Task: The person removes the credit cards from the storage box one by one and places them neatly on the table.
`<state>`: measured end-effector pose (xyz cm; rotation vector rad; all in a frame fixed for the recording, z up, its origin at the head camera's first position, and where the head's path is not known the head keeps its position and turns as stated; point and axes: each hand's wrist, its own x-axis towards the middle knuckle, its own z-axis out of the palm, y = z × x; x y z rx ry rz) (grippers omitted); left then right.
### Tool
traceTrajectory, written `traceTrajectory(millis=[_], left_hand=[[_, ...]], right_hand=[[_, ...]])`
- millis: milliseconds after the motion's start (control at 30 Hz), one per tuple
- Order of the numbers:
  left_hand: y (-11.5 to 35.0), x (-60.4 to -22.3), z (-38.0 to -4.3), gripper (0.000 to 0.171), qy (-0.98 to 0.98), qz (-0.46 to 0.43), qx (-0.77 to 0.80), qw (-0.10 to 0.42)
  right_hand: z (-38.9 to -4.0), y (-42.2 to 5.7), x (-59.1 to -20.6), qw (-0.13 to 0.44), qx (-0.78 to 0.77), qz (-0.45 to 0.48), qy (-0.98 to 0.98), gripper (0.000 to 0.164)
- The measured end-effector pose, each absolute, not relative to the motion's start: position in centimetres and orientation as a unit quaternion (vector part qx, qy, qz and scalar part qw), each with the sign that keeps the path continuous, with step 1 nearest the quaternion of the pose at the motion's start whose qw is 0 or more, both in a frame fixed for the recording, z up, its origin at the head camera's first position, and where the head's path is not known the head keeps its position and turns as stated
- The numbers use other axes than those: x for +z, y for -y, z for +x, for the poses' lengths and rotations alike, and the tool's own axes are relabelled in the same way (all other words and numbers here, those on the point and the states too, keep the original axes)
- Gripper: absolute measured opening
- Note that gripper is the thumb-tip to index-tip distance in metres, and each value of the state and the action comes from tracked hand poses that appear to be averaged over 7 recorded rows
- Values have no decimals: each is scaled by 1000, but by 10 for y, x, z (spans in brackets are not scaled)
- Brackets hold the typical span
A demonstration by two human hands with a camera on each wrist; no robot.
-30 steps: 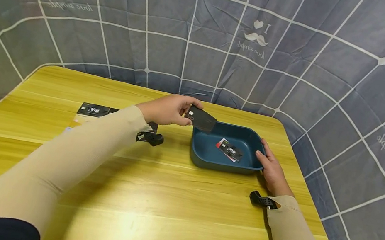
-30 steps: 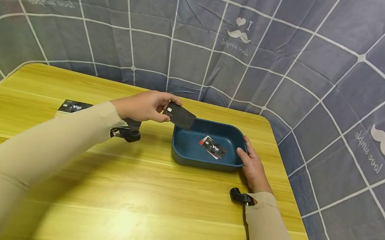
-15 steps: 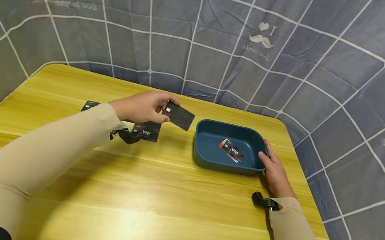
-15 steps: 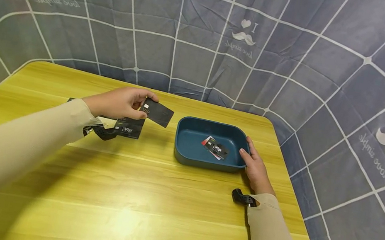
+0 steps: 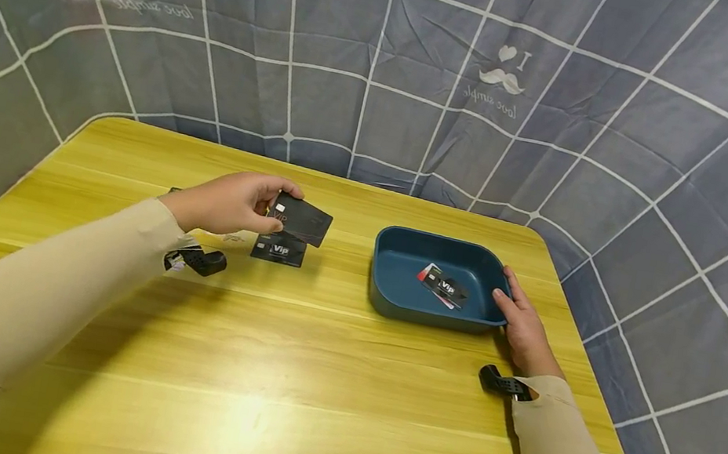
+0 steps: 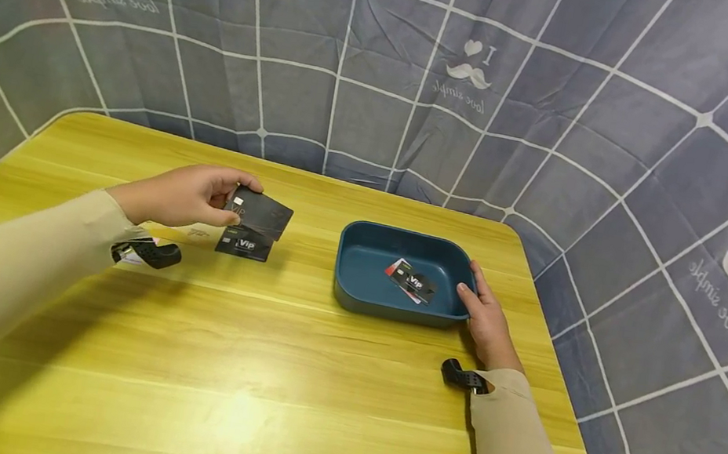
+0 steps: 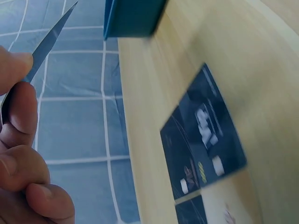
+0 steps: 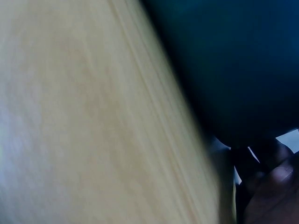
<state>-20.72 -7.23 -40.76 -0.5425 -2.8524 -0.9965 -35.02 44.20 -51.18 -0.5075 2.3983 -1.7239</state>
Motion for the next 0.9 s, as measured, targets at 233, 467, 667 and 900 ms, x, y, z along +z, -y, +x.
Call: traceTrajectory(millis=[233, 467, 667, 900], left_hand=[[98, -418, -191, 47, 931, -161, -324, 44], [125, -434, -175, 49, 940, -134, -313, 28], [143, -450, -162, 52, 954, -112, -280, -2], [155, -465, -153, 50, 951, -94, -295, -11]], right_hand=[[-350, -441, -512, 77, -574, -166, -798, 71], [-349, -438, -511, 76, -565, -159, -806, 71], [-348, -436, -510, 76, -571, -160, -802, 72], [-346, -435, -509, 81, -583, -161, -792, 71]])
